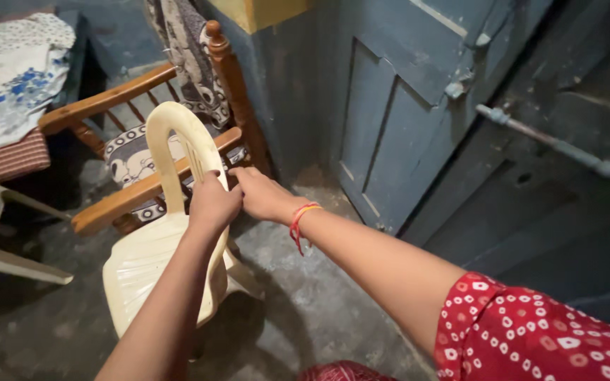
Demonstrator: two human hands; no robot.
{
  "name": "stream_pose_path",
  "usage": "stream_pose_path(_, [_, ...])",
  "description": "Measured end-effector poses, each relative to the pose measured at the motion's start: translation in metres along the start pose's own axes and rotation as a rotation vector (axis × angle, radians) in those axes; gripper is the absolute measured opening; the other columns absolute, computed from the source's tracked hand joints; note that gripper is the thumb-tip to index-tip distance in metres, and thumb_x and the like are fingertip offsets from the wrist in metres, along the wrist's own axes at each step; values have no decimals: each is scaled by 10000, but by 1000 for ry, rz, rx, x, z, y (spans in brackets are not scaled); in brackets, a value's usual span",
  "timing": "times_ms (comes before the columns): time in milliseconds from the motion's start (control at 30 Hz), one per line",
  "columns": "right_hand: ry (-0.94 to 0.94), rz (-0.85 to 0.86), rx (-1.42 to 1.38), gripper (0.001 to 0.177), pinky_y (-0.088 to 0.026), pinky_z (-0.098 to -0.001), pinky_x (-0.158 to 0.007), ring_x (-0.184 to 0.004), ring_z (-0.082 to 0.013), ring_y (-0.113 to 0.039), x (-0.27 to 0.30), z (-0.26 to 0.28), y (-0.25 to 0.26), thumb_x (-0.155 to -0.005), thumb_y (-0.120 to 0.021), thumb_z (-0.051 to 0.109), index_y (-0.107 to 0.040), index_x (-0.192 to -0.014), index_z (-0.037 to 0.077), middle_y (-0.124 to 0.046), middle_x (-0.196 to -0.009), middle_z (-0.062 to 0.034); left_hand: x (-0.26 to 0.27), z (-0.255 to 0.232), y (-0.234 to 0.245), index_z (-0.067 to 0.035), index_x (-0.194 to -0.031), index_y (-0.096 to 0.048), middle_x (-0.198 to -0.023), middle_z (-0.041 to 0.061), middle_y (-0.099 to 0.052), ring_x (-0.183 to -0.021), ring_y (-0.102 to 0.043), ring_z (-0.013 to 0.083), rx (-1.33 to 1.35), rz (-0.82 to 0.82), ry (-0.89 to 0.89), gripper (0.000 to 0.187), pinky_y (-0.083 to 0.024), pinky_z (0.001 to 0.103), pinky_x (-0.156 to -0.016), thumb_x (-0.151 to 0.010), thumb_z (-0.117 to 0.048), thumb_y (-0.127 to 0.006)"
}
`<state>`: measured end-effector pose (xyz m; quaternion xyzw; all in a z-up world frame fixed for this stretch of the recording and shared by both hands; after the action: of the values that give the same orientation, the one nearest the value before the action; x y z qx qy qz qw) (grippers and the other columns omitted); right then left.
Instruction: The person moves several white plastic chairs and a wooden chair with a teddy bear cushion around a room. They lift and reposition the chairs one by one, adjusting their placement near a bed and other furniture.
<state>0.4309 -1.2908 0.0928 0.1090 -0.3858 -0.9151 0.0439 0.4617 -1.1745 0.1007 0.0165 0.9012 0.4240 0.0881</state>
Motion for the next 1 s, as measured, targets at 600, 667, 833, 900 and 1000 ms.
stream_pose_path(600, [-135, 36, -190, 456, -454, -482, -1058, -1258, -440, -576, -57, -77, -26, -954, -527, 140, -529, -1401, 50, -630, -1299, -276, -24, 30, -41, 52, -1302, -567, -1315, 352, -568, -1183, -598, 501, -62, 84, 193, 660, -484, 519, -1018, -952, -498, -673])
stream_pose_path(667, [-176, 76, -230, 457, -468, -484, -1049, -1253, -433, -591, -65, -84, -29, -958, -517, 139, -533, -1409, 66, -646, -1295, -268, -34, 35, -46, 17, -1345, -527, -1334, 344, -552, -1193, -591, 505, -96, 74, 238, 678, -486, 523, -1020, -938, -504, -678])
stream_pose_path(833, [40, 167, -96, 578, -452, -492, -1080, -1282, -450, -569, -85, -64, -17, -882, -551, 47, -472, -1454, 71, -610, -1347, -268, -44, 47, -54, -7, -1479, -339, -1342, 337, -534, -1161, -600, 518, -130, 16, 359, 791, -501, 546, -972, -887, -408, -678])
stream_pose_path(900, [132, 221, -38, 656, -442, -481, -1074, -1307, -440, -527, -91, -45, -14, -817, -574, 16, -458, -1458, 100, -542, -1422, -249, -42, 51, -58, -46, -1498, -284, -1339, 322, -527, -1139, -607, 507, -138, 29, 447, 790, -501, 562, -943, -882, -355, -671])
stream_pose_path(1000, [355, 242, 129, 718, -429, -500, -1097, -1396, -427, -419, -94, -17, -15, -734, -580, -21, -499, -1428, 145, -452, -1511, -223, -24, 68, -64, -76, -1393, -444, -1179, 278, -688, -1120, -664, 471, -109, 90, 593, 482, -521, 574, -957, -943, -192, -568])
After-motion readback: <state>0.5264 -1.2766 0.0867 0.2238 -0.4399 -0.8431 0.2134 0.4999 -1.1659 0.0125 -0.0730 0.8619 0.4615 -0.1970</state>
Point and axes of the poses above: each hand's wrist, its own x-axis away from the middle knuckle, its own y-axis out of the back of the hand, z = x × y, the point moved 9 cm from there along -x, towards the middle knuckle
